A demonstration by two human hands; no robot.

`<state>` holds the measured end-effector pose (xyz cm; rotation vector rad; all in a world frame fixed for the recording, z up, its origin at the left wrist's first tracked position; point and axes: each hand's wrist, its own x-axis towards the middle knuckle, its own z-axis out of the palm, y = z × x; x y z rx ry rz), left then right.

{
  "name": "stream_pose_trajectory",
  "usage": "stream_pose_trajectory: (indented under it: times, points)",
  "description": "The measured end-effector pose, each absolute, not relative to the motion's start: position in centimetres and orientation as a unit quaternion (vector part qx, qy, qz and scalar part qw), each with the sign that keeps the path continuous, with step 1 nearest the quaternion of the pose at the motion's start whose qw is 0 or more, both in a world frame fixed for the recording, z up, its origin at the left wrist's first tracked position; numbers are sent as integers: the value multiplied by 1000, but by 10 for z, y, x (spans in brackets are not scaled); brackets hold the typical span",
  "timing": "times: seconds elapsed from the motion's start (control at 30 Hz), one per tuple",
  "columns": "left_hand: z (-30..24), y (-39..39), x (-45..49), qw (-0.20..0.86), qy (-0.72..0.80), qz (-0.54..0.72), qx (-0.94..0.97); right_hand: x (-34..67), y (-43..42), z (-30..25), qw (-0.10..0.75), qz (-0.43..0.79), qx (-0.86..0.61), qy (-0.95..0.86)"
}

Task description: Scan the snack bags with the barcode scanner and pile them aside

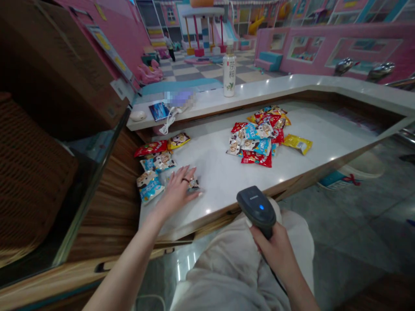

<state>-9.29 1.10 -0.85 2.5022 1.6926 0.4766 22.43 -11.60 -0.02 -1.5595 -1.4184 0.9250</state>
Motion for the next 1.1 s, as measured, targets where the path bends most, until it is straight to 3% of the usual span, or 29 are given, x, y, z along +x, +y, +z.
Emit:
stream_pose_trajectory:
  times: [0.13,0.27,0.37,0.47,0.57,0.67,1.1]
  points:
    - [-18,7,-120,69,568,144,807,220,-118,-2,412,373,-619,-555]
    - [-10,12,-105,155,555,256,776,220,-120,-1,412,364,-625,-554]
    - [-5,19,-74,309,525,412,678,220,-120,3,413,353,-628,-557]
    - [-7,25,-36,496,473,562,463,219,-120,5,416,350,-627,-558]
    - [-11,27,-3,648,432,565,274,218,-119,5,414,361,-626,-554]
    - [-14,27,15,734,388,518,205,218,-119,5,411,371,-627,-548]
    - [-25,17,26,698,406,517,283,203,-111,9,414,401,-604,-551]
